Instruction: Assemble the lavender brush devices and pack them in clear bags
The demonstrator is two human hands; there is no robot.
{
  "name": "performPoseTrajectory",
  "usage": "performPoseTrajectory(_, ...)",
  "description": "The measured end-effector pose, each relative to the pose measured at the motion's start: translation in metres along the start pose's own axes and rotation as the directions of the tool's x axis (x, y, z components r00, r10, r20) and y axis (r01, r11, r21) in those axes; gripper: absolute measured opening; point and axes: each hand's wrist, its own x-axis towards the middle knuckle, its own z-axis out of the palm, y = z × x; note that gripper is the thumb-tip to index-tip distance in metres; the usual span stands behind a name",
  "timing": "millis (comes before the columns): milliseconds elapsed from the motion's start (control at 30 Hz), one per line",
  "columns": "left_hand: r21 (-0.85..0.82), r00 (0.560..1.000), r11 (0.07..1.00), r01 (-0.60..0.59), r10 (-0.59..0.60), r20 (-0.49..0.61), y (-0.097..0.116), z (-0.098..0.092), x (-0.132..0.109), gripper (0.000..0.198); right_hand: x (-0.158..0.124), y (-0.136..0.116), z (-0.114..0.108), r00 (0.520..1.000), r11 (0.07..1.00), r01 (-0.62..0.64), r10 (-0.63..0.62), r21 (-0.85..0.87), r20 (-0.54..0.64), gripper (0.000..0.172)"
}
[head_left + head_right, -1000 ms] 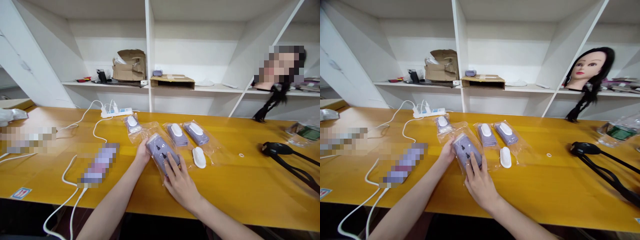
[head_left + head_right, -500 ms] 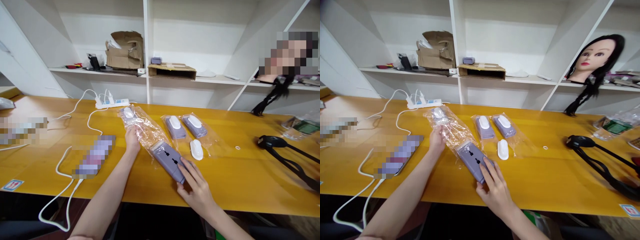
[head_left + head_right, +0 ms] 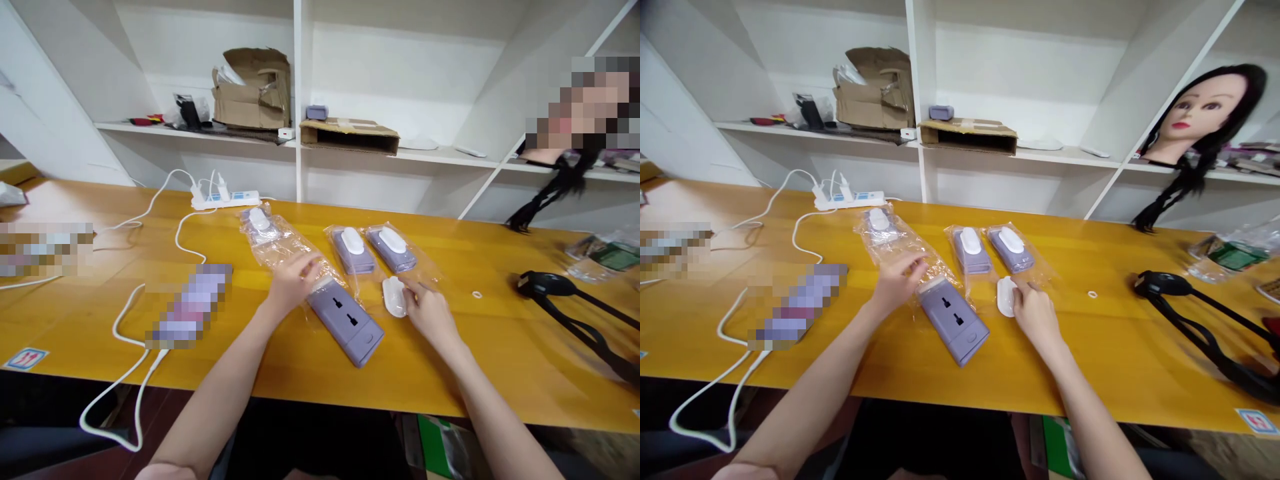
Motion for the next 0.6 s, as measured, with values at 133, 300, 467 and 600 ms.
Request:
performPoseTrajectory(133, -0.125, 0.973, 0.969, 0.214, -0.200, 0.114, -0.009, 0.014, -0.002, 0.020, 0.017, 0.000, 0.005, 0.992, 0.992, 0.016, 0.000, -0.122, 0.128, 0.040)
performPoseTrajectory(300, -0.147, 0.945, 0.942, 0.300, -0.273, 0.181, -0.016, 0.009, 0.003, 0.023, 0.018, 0.012, 0.006, 0.984, 0.999, 0.049, -0.050, 0.006, 0.174, 0.039)
performPoseTrajectory(467, -0.127, 0.947, 0.953, 0.276, -0.246, 0.207, -0.022, 0.008, 0.006, 0.023, 0.015, 0.017, -0.001, 0.956, 0.996, 0.072, -0.084, 0.050, 0.282, 0.046)
performPoseTrajectory(600, -0.152, 0.949, 0.962, 0.225, -0.181, 0.259, -0.013, 0.004, 0.003, 0.024, 0.009, 0.013, -0.007, 0.931, 0.997, 0.071, -0.062, -0.011, 0.361, 0.061)
